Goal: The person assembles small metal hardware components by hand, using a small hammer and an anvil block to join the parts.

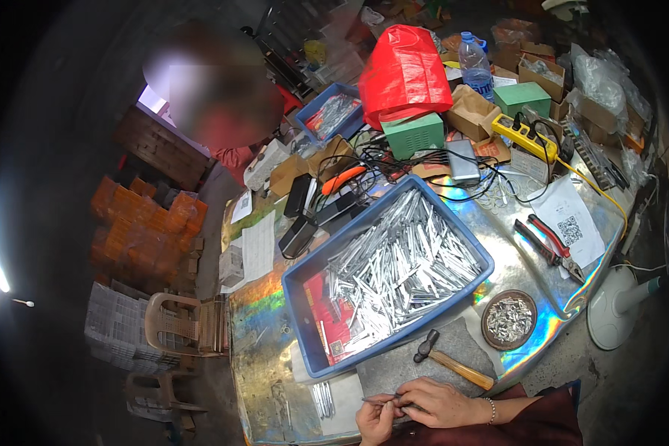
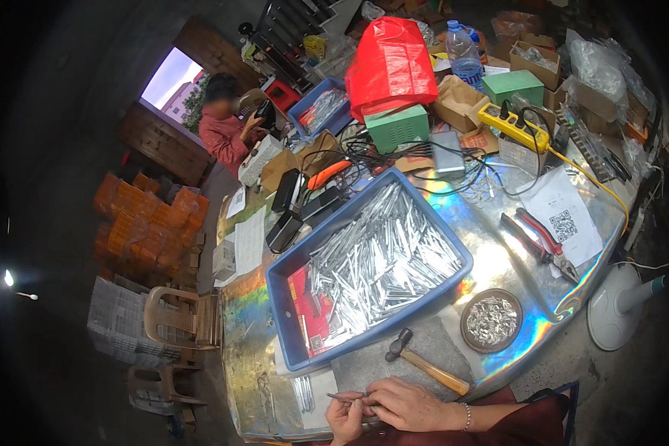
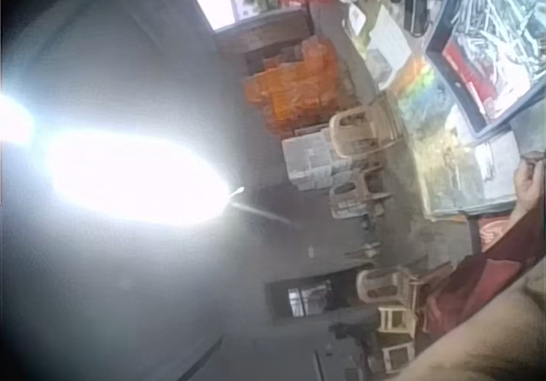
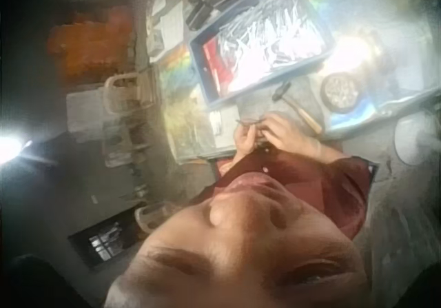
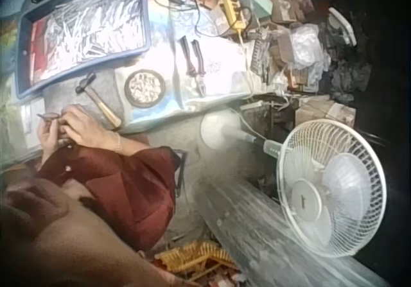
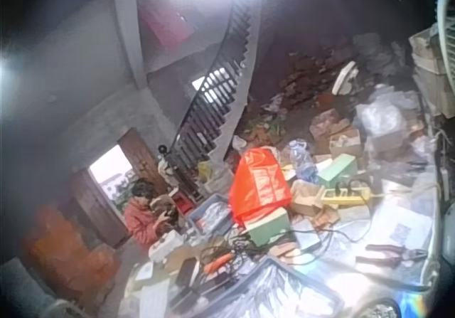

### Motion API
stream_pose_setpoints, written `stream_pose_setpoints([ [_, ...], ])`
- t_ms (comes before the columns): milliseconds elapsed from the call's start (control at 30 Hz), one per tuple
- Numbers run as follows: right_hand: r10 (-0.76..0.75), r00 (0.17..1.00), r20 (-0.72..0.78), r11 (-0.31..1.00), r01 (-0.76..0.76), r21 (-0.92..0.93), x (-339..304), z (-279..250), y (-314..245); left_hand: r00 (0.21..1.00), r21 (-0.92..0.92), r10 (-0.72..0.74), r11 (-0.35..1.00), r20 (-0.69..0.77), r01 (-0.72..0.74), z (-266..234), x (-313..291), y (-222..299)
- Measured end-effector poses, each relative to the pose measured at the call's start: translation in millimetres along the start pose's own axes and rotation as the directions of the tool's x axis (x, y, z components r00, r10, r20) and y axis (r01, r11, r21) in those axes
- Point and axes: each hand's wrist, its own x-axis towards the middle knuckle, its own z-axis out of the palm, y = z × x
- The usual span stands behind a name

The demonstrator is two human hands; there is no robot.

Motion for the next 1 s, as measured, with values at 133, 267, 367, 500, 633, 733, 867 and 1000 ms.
stream_pose_setpoints([
  [133, -0.005, 1.0, -0.005, 1.0, 0.005, -0.006, 5.9, 1.0, -0.5, 0.991, -0.011, 0.114, 0.993, 0.065, -0.114, -12.8, 4.2, -13.8],
  [267, 0.006, 1.0, 0.022, 0.999, -0.005, -0.039, 5.8, -1.5, -4.1, 0.976, -0.028, 0.192, 0.981, 0.105, -0.19, -12.9, 5.3, -16.9],
  [367, 0.024, 1.0, 0.007, 0.999, -0.024, -0.042, 5.5, -1.3, -9.7, 0.985, -0.063, 0.158, 0.986, 0.074, -0.153, -10.3, 3.3, -15.1],
  [500, 0.076, 0.997, 0.003, 0.996, -0.076, -0.042, 7.3, 1.6, -9.9, 0.984, -0.104, 0.156, 0.984, 0.085, -0.147, -0.3, 5.7, 0.8],
  [633, 0.094, 0.995, -0.012, 0.993, -0.095, -0.064, 12.0, 2.3, -13.7, 0.982, -0.157, 0.16, 0.977, 0.098, -0.143, 3.7, 7.2, 7.3],
  [733, 0.097, 0.995, -0.03, 0.99, -0.1, -0.101, 13.7, 3.9, -17.1, 0.979, -0.121, 0.163, 0.982, 0.12, -0.148, 2.8, 9.0, 8.7],
  [867, 0.099, 0.993, -0.064, 0.987, -0.106, -0.119, 13.5, 6.8, -17.6, 0.978, -0.165, 0.163, 0.976, 0.128, -0.141, 1.3, 8.2, 6.5],
  [1000, 0.098, 0.992, -0.078, 0.986, -0.108, -0.129, 7.9, 10.7, -16.8, 0.98, -0.187, 0.149, 0.975, 0.135, -0.123, 0.9, 4.4, 2.8],
])
